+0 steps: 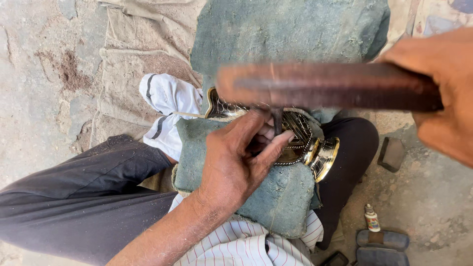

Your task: The person uses a chisel and hammer to engrave patterns into a brass-colored metal object resting on a cloth-covered block. The person repeatedly strikes the chisel to create decorative lines and shapes on the object's surface.

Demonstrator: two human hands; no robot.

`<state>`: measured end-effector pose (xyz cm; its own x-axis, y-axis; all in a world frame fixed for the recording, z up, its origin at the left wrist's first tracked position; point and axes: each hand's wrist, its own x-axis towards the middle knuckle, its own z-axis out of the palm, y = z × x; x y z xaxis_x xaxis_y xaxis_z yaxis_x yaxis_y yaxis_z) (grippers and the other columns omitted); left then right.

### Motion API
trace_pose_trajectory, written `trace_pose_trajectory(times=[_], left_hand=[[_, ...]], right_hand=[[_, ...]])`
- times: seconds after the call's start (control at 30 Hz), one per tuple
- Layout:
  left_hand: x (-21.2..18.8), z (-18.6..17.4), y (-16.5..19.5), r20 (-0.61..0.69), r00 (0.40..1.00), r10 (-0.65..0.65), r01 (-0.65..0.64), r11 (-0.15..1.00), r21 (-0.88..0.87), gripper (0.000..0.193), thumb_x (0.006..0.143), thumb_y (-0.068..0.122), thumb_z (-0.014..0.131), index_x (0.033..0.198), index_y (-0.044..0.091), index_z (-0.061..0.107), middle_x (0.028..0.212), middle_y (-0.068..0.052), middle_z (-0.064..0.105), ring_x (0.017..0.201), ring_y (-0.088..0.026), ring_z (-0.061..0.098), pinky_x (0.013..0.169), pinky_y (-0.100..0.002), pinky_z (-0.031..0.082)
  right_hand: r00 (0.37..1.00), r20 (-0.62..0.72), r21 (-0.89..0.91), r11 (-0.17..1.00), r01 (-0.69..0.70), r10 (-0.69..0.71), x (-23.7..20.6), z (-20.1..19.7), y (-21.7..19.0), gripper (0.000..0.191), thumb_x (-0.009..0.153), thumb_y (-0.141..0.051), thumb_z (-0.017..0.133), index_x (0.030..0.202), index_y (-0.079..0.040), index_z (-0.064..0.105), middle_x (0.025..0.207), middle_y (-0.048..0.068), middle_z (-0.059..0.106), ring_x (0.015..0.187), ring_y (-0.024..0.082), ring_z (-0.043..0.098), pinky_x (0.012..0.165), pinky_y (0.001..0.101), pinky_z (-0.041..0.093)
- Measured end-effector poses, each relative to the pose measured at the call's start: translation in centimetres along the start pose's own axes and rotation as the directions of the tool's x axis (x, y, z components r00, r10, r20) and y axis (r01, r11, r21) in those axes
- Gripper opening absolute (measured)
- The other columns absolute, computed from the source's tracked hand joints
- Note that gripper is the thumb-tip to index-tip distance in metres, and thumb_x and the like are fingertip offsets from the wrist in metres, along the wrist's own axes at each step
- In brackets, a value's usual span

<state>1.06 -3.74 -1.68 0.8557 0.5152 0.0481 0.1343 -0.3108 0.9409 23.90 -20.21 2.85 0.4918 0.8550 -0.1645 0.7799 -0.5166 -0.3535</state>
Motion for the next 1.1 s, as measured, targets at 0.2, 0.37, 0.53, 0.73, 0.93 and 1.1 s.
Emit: trace_pose_trajectory(times=[0.2, 0.37, 0.53, 0.73, 0.93, 1.1], left_hand=[[1.7, -0.7, -0.1, 0.188, 0.98, -0.063, 0.049, 0.996, 0.079, 0.034, 0.092, 0.027, 0.079, 0.113, 0.003, 0.066, 0.082, -0.005, 0.071, 0.065, -0.009, 0.066, 0.054, -0.026, 0.055], [2.6, -0.7, 0.2, 0.287, 0.958, 0.031, -0.056, 0.995, 0.078, 0.039, 0.095, 0.029, 0.073, 0.123, 0.003, 0.065, 0.081, -0.008, 0.071, 0.063, -0.013, 0.068, 0.052, -0.03, 0.055], [3.8, -0.6, -0.2, 0.366, 0.9, 0.236, -0.268, 0.963, 0.037, 0.037, 0.098, 0.026, 0.07, 0.123, 0.0, 0.063, 0.098, -0.014, 0.074, 0.075, -0.02, 0.074, 0.067, -0.035, 0.063], [5.6, -0.5, 0.3, 0.569, 0.793, 0.217, -0.291, 0.956, 0.041, 0.039, 0.093, 0.022, 0.073, 0.126, 0.001, 0.066, 0.1, -0.014, 0.077, 0.084, -0.025, 0.078, 0.078, -0.04, 0.063], [6.7, -0.1, 0.3, 0.613, 0.694, 0.377, -0.433, 0.899, -0.063, 0.043, 0.084, 0.017, 0.076, 0.123, 0.0, 0.068, 0.113, -0.015, 0.077, 0.098, -0.03, 0.077, 0.085, -0.04, 0.061], [6.8, 0.5, 0.4, 0.697, 0.639, 0.327, -0.437, 0.899, -0.021, 0.039, 0.086, 0.022, 0.071, 0.123, 0.009, 0.071, 0.098, -0.007, 0.081, 0.082, -0.017, 0.079, 0.079, -0.036, 0.063]], right_hand=[[0.998, 0.033, 0.047, 0.998, -0.047, 0.046, -1.7, 2.4, 4.9, 0.038, 0.084, 0.008, 0.07, 0.121, 0.001, 0.066, 0.092, 0.015, 0.068, 0.077, 0.024, 0.066, 0.07, 0.0352, 0.055], [0.989, 0.042, 0.139, 0.979, -0.146, 0.142, -5.5, 6.1, 10.8, 0.041, 0.083, 0.006, 0.072, 0.122, 0.0, 0.066, 0.092, 0.015, 0.068, 0.078, 0.023, 0.066, 0.071, 0.035, 0.055], [0.95, -0.019, 0.18, 0.936, -0.302, 0.311, -10.9, 9.9, 13.9, 0.053, 0.076, 0.008, 0.077, 0.126, 0.004, 0.063, 0.094, 0.019, 0.068, 0.083, 0.028, 0.066, 0.073, 0.0371, 0.055], [0.767, 0.056, 0.408, 0.687, -0.602, 0.639, -16.4, 12.2, 11.8, 0.039, 0.088, 0.005, 0.078, 0.125, -0.003, 0.066, 0.093, 0.014, 0.072, 0.081, 0.02, 0.068, 0.069, 0.0313, 0.057], [0.721, -0.094, 0.47, 0.669, -0.576, 0.686, -17.5, 12.4, 5.0, 0.034, 0.087, 0.008, 0.077, 0.117, 0.001, 0.065, 0.092, 0.014, 0.07, 0.08, 0.017, 0.067, 0.076, 0.0303, 0.056], [0.849, -0.063, 0.673, 0.65, -0.353, 0.525, -16.0, 10.6, 1.2, 0.031, 0.083, 0.014, 0.071, 0.11, 0.003, 0.062, 0.094, 0.013, 0.071, 0.085, 0.018, 0.071, 0.08, 0.033, 0.061]])
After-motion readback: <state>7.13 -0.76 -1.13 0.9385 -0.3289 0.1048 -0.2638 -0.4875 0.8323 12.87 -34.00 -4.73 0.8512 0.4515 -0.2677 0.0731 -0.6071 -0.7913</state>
